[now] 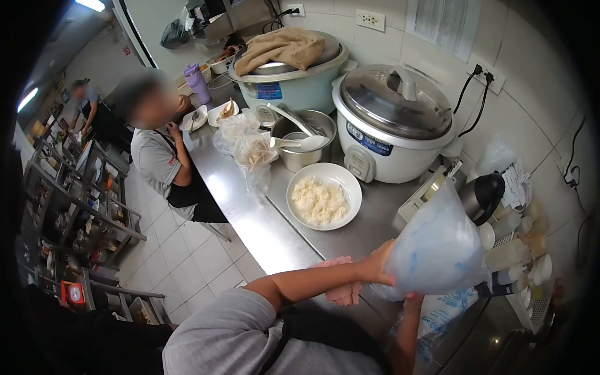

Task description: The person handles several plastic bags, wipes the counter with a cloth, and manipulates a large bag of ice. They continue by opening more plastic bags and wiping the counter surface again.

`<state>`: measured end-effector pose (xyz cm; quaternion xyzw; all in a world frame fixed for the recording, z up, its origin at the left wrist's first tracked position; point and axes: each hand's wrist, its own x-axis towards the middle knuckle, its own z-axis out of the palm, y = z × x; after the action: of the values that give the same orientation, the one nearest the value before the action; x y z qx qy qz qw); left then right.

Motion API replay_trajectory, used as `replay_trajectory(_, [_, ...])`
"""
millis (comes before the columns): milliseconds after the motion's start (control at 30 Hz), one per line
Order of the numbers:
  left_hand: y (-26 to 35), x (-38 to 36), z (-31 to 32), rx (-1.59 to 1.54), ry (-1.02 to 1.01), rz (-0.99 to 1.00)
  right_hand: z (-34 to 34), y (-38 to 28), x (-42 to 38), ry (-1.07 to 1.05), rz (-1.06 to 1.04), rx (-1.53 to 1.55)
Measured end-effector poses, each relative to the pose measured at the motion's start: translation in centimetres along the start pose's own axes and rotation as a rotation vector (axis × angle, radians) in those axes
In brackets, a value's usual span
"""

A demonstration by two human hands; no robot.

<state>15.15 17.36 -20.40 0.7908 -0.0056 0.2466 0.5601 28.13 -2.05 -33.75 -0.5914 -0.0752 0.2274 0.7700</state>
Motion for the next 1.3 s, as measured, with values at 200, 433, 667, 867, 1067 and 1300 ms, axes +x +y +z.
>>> replay_trajectory(200, [-0.7,-0.1,0.7,0.081,-0.002,0.013,2.8,-3.9,-2.1,-0.329,-0.356,-0.457])
replay_trajectory(433, [1.1,-1.1,-0.6,0.112,-0.065,0.02,4.4,-7.7,-4.2,-0.356,-0.342,-0.748])
replay_trajectory(667, [4.4,-9.9,-5.0,0.719,-0.072,-0.225,8.3,-9.6,-13.3,-0.035,-0.383,-0.808])
replay_trajectory(867, [4.0,-16.6,-6.8,0.91,-0.047,-0.111,14.5,-8.3,-17.1,-0.611,-0.698,-1.211])
replay_trajectory(1067, [1.8,-16.7,-7.5,0.708,0.078,0.035,17.3,-3.7,-16.2,-0.533,-0.733,-1.192])
replay_trajectory(1300, [2.0,-17.0,-8.2,0.605,0.117,0.003,18.6,-3.9,-16.3,-0.449,-0.706,-1.099])
